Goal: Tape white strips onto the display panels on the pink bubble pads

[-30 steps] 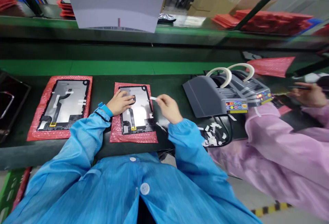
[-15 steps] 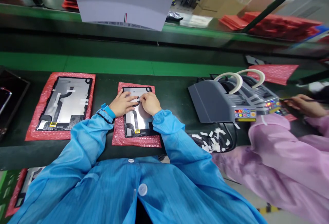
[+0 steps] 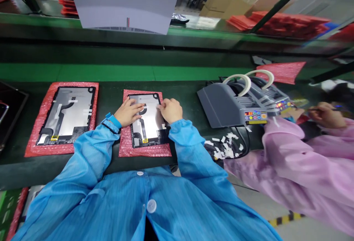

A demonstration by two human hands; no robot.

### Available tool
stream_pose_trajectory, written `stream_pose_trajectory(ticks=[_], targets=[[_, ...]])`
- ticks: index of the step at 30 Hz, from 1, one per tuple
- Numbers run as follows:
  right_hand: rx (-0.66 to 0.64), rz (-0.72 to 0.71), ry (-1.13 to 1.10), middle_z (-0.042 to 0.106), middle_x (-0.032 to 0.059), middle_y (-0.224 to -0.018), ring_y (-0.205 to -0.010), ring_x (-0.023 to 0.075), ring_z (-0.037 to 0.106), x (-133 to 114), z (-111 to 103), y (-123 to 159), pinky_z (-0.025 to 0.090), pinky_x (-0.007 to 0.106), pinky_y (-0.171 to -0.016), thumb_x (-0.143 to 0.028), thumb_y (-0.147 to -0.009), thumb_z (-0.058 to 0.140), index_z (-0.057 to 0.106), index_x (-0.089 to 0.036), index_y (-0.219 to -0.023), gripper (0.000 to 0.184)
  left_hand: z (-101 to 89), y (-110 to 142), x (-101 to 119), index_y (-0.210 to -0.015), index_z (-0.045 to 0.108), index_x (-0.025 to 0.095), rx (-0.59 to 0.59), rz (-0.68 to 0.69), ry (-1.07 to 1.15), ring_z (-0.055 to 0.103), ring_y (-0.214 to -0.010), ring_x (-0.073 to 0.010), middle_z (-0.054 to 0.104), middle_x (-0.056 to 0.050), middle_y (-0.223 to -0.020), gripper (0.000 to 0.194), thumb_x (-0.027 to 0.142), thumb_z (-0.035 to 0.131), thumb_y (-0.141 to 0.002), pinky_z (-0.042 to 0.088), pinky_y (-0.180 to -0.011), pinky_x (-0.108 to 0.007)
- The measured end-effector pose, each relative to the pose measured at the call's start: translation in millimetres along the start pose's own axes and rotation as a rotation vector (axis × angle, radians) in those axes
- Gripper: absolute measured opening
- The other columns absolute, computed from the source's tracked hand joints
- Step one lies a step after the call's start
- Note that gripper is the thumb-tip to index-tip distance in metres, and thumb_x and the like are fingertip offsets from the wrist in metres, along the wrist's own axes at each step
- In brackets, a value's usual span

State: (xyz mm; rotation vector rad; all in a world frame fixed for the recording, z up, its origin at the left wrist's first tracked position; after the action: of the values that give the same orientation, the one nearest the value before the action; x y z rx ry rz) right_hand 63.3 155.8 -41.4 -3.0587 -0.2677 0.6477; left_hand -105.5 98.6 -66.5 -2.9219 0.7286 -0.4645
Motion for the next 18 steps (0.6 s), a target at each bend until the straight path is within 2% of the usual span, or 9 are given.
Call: stream_pose_trajectory(ticks=[3,6,9,13,18], targets=[[0.210,0.132,-0.306,0.054,0.0008,-0.060,-0.060,0.0147,0.048,73.0,-33.8,29.4,0.038,0.028,-0.060,-0.045,-0.073,0.057,0.056,-0.020,-0.065,0.027,-0.8,0.5,0.7,-0.125,0.059,0.019,0.024,0.018,0.005,0.042,-0.120,-0.0305,0.060,-0.007,-0.129,0.042,0.035,0.049,-0.087,0.026,-0.108,-0.058],[0.489,0.364,-0.547,0.047,-0.0033,-0.050,-0.050,0.0115,0.041,153.1,-67.4,75.8,0.035,0.026,-0.053,-0.059,-0.069,0.052,0.054,-0.019,-0.062,0.040,-3.1,1.1,0.4,-0.126,0.058,0.021,0.081,0.025,-0.002,0.045,-0.117,-0.0305,0.061,-0.008,-0.126,0.043,0.035,0.047,-0.087,0.028,-0.107,-0.057],[0.707,0.583,-0.734,0.044,-0.0050,-0.047,-0.045,0.0095,0.040,206.7,-88.3,107.5,0.032,0.024,-0.048,-0.062,-0.066,0.054,0.052,-0.019,-0.060,0.044,-4.9,0.1,-1.1,-0.120,0.062,0.024,0.130,0.046,-0.009,0.049,-0.112,-0.0310,0.063,-0.007,-0.124,0.040,0.036,0.044,-0.087,0.031,-0.104,-0.057],[0.795,0.680,-0.929,0.048,-0.0040,-0.049,-0.044,0.0082,0.042,235.5,-101.2,101.2,0.028,0.021,-0.041,-0.056,-0.068,0.057,0.049,-0.018,-0.060,0.039,-11.2,-2.1,0.9,-0.112,0.066,0.026,0.171,0.079,-0.011,0.050,-0.110,-0.0314,0.064,-0.007,-0.122,0.038,0.038,0.041,-0.087,0.035,-0.100,-0.056],[0.925,0.619,-0.839,0.045,-0.0067,-0.048,-0.046,0.0073,0.042,248.8,-114.2,100.8,0.035,0.021,-0.047,-0.042,-0.068,0.061,0.047,-0.019,-0.059,0.029,-22.8,-1.9,4.9,-0.105,0.068,0.029,0.189,0.069,-0.030,0.052,-0.107,-0.0300,0.064,-0.005,-0.120,0.034,0.041,0.044,-0.085,0.038,-0.097,-0.054]])
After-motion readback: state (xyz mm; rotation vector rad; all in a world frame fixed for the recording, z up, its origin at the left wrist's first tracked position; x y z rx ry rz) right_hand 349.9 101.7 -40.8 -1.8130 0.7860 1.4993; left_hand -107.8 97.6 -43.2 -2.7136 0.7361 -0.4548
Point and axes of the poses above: each hand's wrist, its own y-axis away from the middle knuckle, its own z-axis out of the palm, x = y × z, the point moved 7 cm from there along -y, towards the middle knuckle
